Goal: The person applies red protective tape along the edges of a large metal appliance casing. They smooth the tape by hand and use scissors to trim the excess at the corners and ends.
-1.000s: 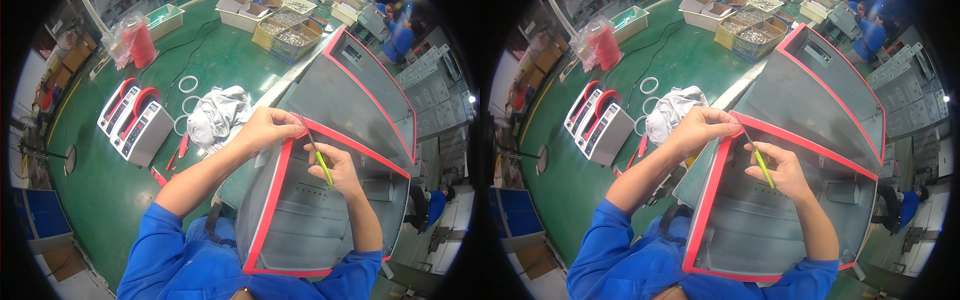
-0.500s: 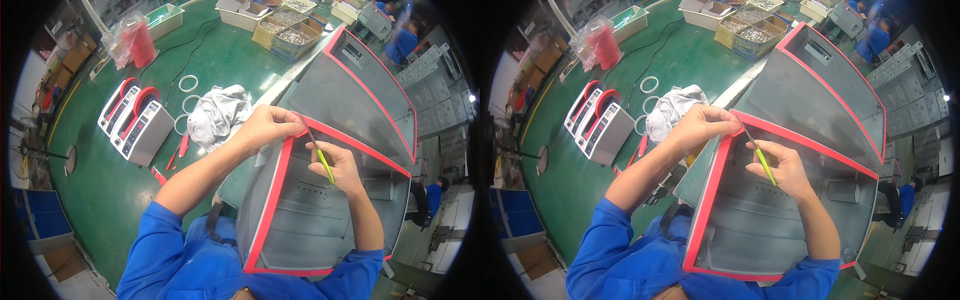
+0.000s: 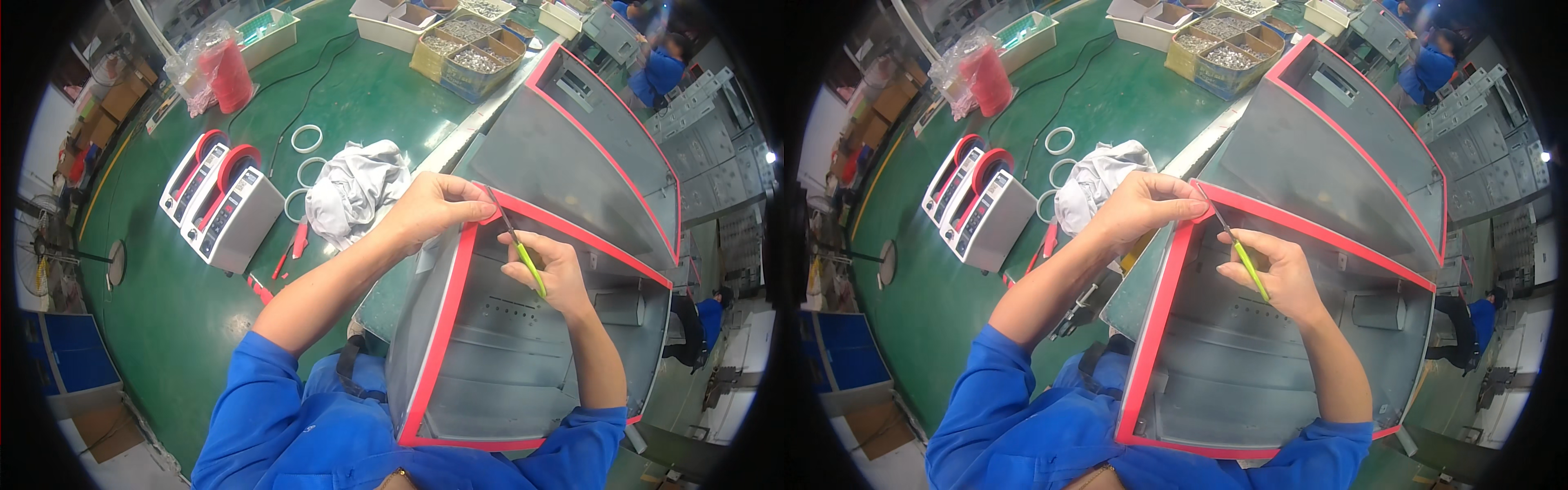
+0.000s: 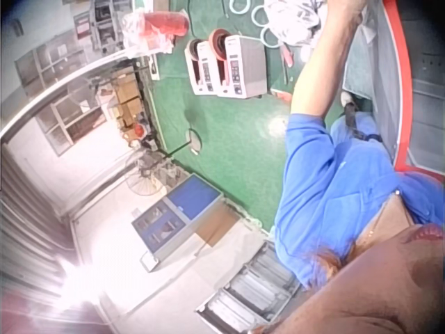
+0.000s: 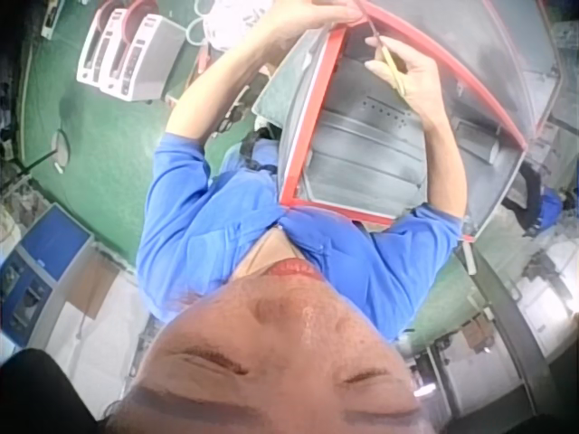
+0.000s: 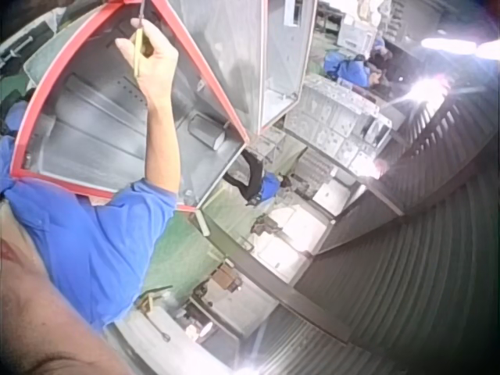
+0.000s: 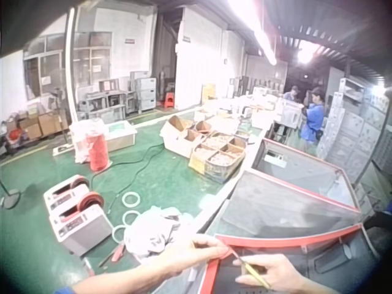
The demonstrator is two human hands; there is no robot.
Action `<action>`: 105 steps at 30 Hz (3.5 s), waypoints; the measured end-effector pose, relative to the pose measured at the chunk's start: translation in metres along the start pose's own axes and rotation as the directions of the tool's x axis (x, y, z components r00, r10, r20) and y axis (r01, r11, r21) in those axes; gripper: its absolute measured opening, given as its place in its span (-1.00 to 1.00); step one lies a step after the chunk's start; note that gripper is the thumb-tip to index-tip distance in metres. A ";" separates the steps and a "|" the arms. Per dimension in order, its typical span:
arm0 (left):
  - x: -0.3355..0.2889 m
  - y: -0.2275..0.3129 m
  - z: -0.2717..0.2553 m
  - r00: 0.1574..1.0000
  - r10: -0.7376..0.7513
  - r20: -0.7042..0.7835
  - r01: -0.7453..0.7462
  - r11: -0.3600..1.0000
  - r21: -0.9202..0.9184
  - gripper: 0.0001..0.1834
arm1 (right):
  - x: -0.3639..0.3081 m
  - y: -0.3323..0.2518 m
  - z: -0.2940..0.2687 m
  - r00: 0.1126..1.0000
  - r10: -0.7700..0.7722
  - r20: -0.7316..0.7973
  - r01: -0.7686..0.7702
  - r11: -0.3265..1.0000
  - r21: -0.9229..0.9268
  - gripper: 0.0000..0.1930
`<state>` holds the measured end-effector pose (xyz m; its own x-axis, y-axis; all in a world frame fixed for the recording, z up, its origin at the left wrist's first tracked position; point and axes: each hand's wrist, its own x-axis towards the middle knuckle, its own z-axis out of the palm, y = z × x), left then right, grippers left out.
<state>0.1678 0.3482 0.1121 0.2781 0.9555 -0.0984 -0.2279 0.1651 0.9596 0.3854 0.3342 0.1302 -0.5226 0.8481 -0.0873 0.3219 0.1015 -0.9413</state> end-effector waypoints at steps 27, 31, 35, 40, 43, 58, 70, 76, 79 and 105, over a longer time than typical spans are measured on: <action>0.016 -0.028 0.001 0.942 0.228 -0.248 -0.209 0.973 0.099 -0.84 | 0.011 -0.003 -0.012 0.917 -0.166 -0.362 0.144 0.986 -0.088 -0.62; 0.013 -0.026 0.004 0.919 0.267 -0.290 -0.213 0.955 0.205 -0.83 | 0.021 -0.006 -0.021 0.820 -0.416 -0.394 0.180 0.841 -0.511 -0.62; 0.012 -0.027 0.007 0.868 0.424 -0.258 -0.296 0.860 0.415 -0.83 | 0.036 -0.009 -0.032 0.688 -0.639 -0.343 0.218 0.634 -0.742 -0.62; 0.009 -0.019 0.016 0.907 0.197 -0.371 -0.132 0.972 0.193 -0.80 | 0.058 0.009 -0.045 0.699 -0.581 -0.417 0.201 0.719 -0.665 -0.65; 0.009 -0.021 0.015 0.917 0.183 -0.355 -0.134 0.978 0.159 -0.80 | 0.064 0.018 -0.046 0.728 -0.531 -0.434 0.227 0.784 -0.578 -0.67; 0.019 -0.018 0.017 0.949 0.075 -0.306 -0.075 0.997 0.014 -0.83 | 0.062 0.021 -0.046 0.808 -0.422 -0.411 0.179 0.841 -0.510 -0.69; 0.029 -0.031 0.006 0.947 0.208 -0.245 -0.173 0.972 0.159 -0.77 | 0.065 0.028 -0.041 0.827 -0.333 -0.452 0.153 0.908 -0.390 -0.66; 0.042 -0.034 -0.007 0.952 0.002 -0.306 0.039 0.991 0.126 -0.70 | 0.064 0.022 -0.044 0.809 -0.235 -0.539 0.104 0.959 -0.262 -0.65; 0.025 -0.025 0.002 0.846 0.377 -0.377 -0.303 0.922 0.242 -0.68 | 0.061 0.018 -0.041 0.733 -0.349 -0.583 0.252 0.937 -0.243 -0.62; -0.086 -0.177 -0.247 0.628 0.446 -0.637 0.436 0.477 0.763 -0.62 | 0.034 -0.018 0.042 0.793 -0.604 -0.081 0.276 0.474 -0.836 -0.69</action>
<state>-0.0466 0.2968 -0.1148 -0.5216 0.8299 0.1980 0.7247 0.3085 0.6161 0.3288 0.3393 0.1303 -0.5451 0.6530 0.5258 0.6683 0.7171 -0.1978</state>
